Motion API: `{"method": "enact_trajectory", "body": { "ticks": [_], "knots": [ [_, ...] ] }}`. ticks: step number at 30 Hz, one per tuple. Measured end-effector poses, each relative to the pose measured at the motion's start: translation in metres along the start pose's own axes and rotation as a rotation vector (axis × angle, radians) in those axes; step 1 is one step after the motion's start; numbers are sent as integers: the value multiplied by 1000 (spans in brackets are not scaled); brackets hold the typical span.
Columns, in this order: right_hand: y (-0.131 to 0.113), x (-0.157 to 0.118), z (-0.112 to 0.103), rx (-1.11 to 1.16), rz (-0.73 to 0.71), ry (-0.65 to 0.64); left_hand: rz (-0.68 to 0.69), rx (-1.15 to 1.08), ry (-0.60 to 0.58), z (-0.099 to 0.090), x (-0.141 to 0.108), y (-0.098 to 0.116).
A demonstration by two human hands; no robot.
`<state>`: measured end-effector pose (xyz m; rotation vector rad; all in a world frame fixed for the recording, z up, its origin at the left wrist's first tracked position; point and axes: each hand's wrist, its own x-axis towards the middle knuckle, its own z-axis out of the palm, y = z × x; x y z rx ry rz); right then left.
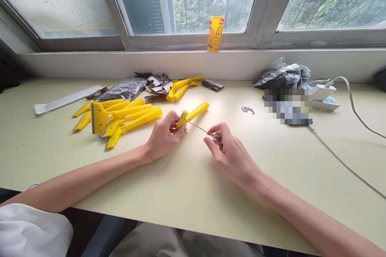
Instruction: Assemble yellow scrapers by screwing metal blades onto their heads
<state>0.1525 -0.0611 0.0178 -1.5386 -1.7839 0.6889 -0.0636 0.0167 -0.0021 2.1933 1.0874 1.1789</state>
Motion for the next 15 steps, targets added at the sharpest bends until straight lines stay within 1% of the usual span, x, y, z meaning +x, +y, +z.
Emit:
{"method": "enact_trajectory", "body": {
  "ticks": [2,4,7,9,11,13,15],
  "knots": [
    [1,1,0,-35,-35,-8,3,0,-4,0,0,0],
    [3,3,1,-117,-77,11,0,-2,-5,0,0,0],
    [4,4,3,-223,-96,-6,-13,-25,5,0,1,0],
    [1,3,3,-203,-87,-31,-19,-44,13,0,1,-1],
    [-2,1,2,-124,-68,-34,-32,-57,23,-1,2,-3],
    [-4,0,-1,-52,-57,-19,-43,-64,28,-1,2,-4],
    [-4,0,-4,-27,-67,21,-43,-65,28,-1,2,-4]
  ]
}}
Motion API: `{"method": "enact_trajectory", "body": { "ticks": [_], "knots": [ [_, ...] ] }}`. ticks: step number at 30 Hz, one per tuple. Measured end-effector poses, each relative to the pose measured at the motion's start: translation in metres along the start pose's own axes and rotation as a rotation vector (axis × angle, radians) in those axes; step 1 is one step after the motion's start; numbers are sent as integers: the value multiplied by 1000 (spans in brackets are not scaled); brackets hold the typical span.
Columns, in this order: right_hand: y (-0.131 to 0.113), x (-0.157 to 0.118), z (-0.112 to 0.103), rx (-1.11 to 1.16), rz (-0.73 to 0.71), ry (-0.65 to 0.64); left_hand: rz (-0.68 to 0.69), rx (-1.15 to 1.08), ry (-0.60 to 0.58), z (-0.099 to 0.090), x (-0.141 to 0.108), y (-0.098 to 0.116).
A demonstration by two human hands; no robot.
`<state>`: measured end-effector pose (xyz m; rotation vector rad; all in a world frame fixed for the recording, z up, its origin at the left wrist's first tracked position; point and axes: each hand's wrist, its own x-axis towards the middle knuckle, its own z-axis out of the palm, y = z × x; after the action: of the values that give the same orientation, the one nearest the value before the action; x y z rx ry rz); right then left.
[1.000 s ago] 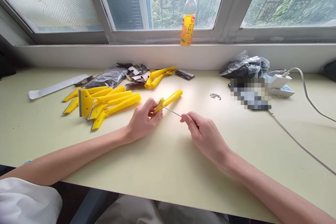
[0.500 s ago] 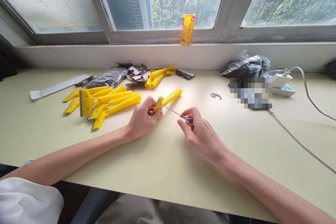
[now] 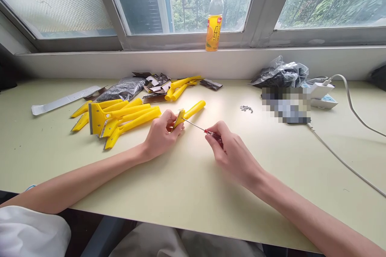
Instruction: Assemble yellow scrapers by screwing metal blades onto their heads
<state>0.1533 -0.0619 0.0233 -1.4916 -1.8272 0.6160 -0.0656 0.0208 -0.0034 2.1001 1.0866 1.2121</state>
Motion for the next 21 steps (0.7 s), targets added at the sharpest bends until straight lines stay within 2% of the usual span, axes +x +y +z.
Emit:
{"method": "enact_trajectory", "body": {
  "ticks": [4,11,17,19,21],
  "knots": [
    [2,2,0,-74,-24,82,3,12,1,0,-1,1],
    [-2,1,0,-24,10,-10,-19,-34,5,-1,0,2],
    [11,2,10,-391,-315,130,-77,-142,0,2,-2,5],
    [10,0,14,-356,-316,104,-85,-162,7,4,-4,7],
    [5,-1,14,-192,-233,50,-76,-161,38,5,-5,8]
  ]
}}
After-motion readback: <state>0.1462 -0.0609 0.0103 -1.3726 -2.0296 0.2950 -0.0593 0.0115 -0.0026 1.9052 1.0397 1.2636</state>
